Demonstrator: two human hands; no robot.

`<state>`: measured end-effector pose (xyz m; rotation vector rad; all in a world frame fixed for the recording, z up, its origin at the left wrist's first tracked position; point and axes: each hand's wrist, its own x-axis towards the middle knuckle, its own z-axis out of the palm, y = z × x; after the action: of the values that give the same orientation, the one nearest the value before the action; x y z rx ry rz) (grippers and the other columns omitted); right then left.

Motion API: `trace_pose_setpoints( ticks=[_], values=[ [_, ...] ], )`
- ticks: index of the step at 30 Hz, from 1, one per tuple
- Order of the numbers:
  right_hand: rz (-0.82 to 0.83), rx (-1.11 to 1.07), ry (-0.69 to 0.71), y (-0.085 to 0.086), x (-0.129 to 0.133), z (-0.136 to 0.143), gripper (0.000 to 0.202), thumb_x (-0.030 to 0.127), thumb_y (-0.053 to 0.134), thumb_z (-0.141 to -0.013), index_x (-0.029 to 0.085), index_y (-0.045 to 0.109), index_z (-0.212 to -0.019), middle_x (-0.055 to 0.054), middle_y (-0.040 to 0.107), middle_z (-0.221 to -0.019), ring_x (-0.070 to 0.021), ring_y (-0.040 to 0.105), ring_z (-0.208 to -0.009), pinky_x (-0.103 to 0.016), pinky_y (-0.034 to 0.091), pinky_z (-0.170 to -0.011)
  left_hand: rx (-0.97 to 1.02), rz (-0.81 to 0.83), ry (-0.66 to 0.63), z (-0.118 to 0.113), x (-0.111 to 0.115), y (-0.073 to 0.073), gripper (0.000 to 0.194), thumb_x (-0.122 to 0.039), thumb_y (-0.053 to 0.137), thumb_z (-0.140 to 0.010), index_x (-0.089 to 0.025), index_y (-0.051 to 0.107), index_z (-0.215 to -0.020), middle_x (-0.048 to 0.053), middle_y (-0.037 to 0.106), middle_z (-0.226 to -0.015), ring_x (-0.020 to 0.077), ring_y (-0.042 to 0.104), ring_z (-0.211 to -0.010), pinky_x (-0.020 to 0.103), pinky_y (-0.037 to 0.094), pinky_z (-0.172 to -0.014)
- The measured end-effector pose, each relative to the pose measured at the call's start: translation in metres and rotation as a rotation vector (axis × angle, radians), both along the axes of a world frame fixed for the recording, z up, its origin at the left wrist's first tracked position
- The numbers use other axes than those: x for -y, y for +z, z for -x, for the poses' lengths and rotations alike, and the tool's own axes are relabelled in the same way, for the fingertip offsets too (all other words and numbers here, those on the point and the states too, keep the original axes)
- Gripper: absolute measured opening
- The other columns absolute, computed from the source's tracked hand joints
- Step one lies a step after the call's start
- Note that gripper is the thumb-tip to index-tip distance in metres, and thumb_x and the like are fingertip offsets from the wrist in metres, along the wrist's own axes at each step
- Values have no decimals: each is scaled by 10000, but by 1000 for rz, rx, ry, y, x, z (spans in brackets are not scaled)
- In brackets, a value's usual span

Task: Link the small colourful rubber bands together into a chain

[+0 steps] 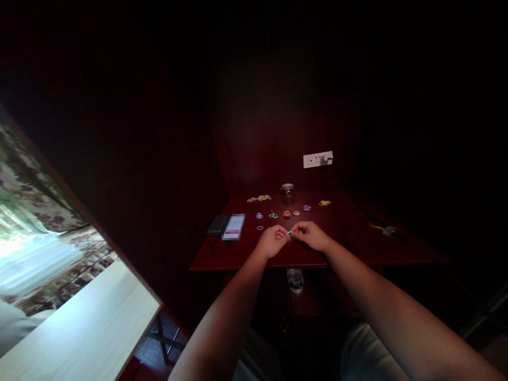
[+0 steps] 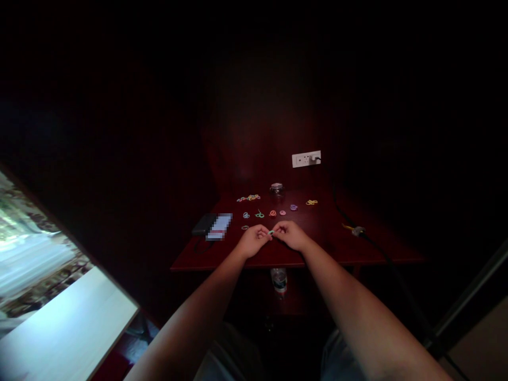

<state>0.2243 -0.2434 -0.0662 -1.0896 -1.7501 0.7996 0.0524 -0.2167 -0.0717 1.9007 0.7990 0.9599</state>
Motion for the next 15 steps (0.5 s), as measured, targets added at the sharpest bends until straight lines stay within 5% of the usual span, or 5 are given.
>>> trace_pose_setpoints(
  ticks=[15],
  values=[
    [11,-6,-23,4,4,2,313,442,589,-687,130,568,-667,9,524,-526,-81,432,-476,-201,324,-452,-19,-23,33,1,-2,-2,59,-156,522,-722,-115,542,-760,57,646,-750,97,579,-648,193,426,-590]
  ],
)
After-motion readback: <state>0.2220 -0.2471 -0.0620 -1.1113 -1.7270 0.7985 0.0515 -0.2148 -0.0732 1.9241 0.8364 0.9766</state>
